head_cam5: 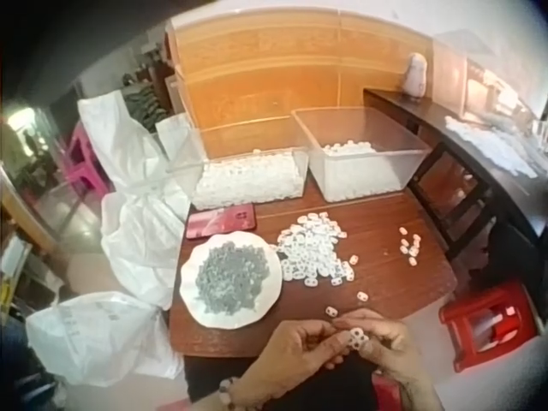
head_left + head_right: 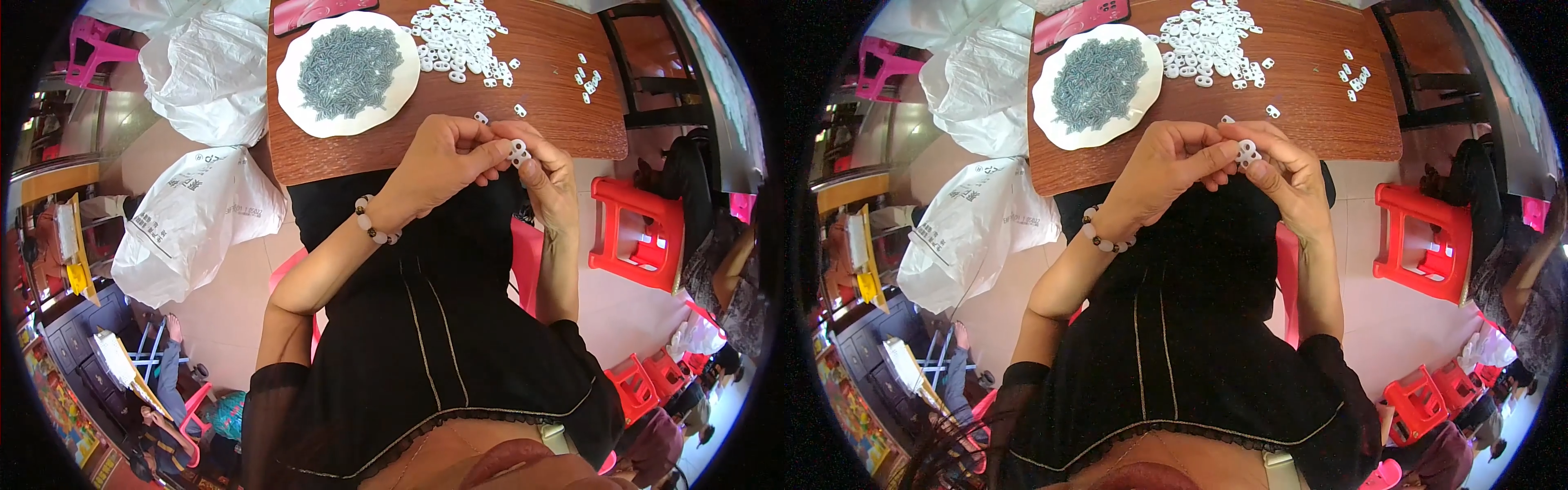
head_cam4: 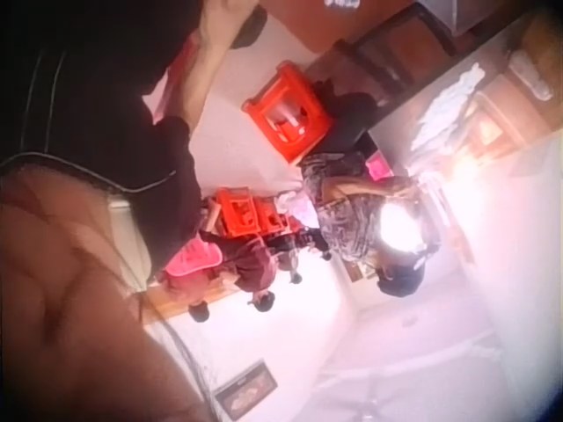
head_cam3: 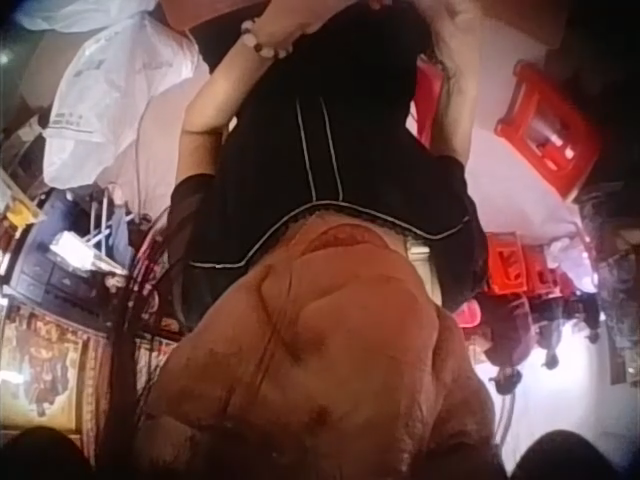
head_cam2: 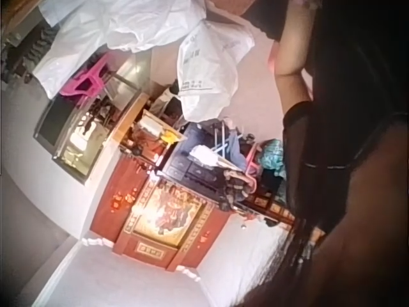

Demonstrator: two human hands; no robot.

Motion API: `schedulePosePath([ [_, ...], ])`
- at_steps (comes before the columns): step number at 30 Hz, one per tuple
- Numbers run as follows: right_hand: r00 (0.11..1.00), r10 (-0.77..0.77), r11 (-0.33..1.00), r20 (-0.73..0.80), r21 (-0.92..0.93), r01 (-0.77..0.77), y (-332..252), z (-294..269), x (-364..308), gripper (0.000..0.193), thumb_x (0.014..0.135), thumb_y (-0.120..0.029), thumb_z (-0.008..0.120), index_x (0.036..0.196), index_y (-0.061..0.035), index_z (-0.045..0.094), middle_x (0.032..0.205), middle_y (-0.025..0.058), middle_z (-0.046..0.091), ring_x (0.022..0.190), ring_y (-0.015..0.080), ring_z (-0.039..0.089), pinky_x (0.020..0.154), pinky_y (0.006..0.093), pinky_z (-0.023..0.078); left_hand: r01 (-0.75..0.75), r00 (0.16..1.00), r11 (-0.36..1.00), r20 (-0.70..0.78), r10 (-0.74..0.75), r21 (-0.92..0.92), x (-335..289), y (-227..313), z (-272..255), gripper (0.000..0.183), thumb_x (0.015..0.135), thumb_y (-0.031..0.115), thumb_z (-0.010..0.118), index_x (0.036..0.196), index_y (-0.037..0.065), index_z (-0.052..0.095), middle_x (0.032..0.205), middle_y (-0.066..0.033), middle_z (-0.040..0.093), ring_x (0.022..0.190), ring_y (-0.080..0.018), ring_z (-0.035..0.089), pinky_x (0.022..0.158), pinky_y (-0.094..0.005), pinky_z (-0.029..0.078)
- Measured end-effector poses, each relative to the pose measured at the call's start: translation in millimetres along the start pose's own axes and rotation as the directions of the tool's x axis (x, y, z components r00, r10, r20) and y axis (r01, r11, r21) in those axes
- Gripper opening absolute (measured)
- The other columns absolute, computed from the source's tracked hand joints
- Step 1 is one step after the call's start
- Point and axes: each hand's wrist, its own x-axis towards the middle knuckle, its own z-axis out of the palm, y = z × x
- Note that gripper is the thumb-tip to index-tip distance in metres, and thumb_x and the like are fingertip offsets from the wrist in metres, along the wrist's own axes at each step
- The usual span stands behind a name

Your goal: The recorder is manually assembling small plastic parts by inserting small beads into white components at a work table.

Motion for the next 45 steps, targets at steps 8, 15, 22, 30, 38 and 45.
schedulePosePath([
  [8,1.000,-0.005,0.997,0.008,0.083,0.005,8.0,-0.9,-3.5,0.044,0.093,-0.029,0.062,0.119,0.0065,0.060,0.118,0.0145,0.056,0.100,0.0185,0.059,0.087,0.0301,0.050,0.011,1.000,0.994,-0.015,-0.013,-0.107,-2.0,-1.7,2.5,0.020,0.090,0.015,0.066,0.090,-0.004,0.067,0.076,-0.0061,0.066,0.063,-0.0071,0.058,0.058,-0.0200,0.048],
  [15,0.993,-0.001,0.999,-0.122,0.032,0.005,3.5,8.3,-3.8,0.043,0.091,-0.026,0.065,0.119,0.0065,0.060,0.114,0.0123,0.060,0.096,0.0154,0.060,0.084,0.0268,0.051,0.016,0.998,0.989,-0.059,-0.025,-0.146,-2.7,-3.2,2.7,0.021,0.090,0.016,0.065,0.092,-0.005,0.067,0.077,-0.0071,0.067,0.063,-0.0069,0.058,0.058,-0.0197,0.048],
  [22,0.989,-0.031,1.000,-0.148,-0.012,0.029,10.8,4.9,-5.5,0.042,0.089,-0.022,0.068,0.119,0.0061,0.060,0.109,0.0099,0.063,0.091,0.0103,0.060,0.078,0.0221,0.048,0.013,0.997,0.997,-0.074,-0.019,-0.080,-3.3,-2.4,3.4,0.024,0.090,0.022,0.068,0.092,-0.002,0.068,0.079,-0.0041,0.065,0.067,-0.0073,0.059,0.061,-0.0196,0.047],
  [30,0.956,-0.007,1.000,-0.293,-0.023,0.000,13.9,4.5,-10.8,0.011,0.086,-0.005,0.070,0.092,-0.0004,0.062,0.088,0.0001,0.063,0.075,0.0033,0.052,0.069,0.0177,0.042,-0.049,0.993,0.998,-0.108,0.044,-0.041,-1.2,-6.5,3.4,0.023,0.089,0.019,0.068,0.095,-0.003,0.068,0.078,-0.0055,0.067,0.066,-0.0079,0.059,0.060,-0.0203,0.048],
  [38,0.954,-0.021,1.000,-0.301,-0.005,0.020,16.1,6.8,-9.4,0.010,0.085,-0.004,0.071,0.090,-0.0010,0.062,0.087,-0.0001,0.062,0.075,0.0037,0.052,0.068,0.0179,0.041,-0.081,0.989,0.996,-0.117,0.085,0.041,-1.5,-7.5,2.7,0.023,0.089,0.018,0.068,0.096,-0.004,0.068,0.079,-0.0062,0.067,0.067,-0.0076,0.059,0.061,-0.0206,0.048],
  [45,0.949,-0.056,0.998,-0.311,0.023,0.067,15.3,11.3,-9.9,0.009,0.086,-0.004,0.069,0.086,-0.0007,0.060,0.086,0.0036,0.062,0.075,0.0061,0.053,0.068,0.0195,0.041,-0.098,0.987,0.993,-0.123,0.105,0.059,-2.3,-10.7,4.8,0.023,0.089,0.018,0.068,0.096,-0.004,0.068,0.079,-0.0060,0.067,0.067,-0.0073,0.059,0.060,-0.0204,0.048],
])
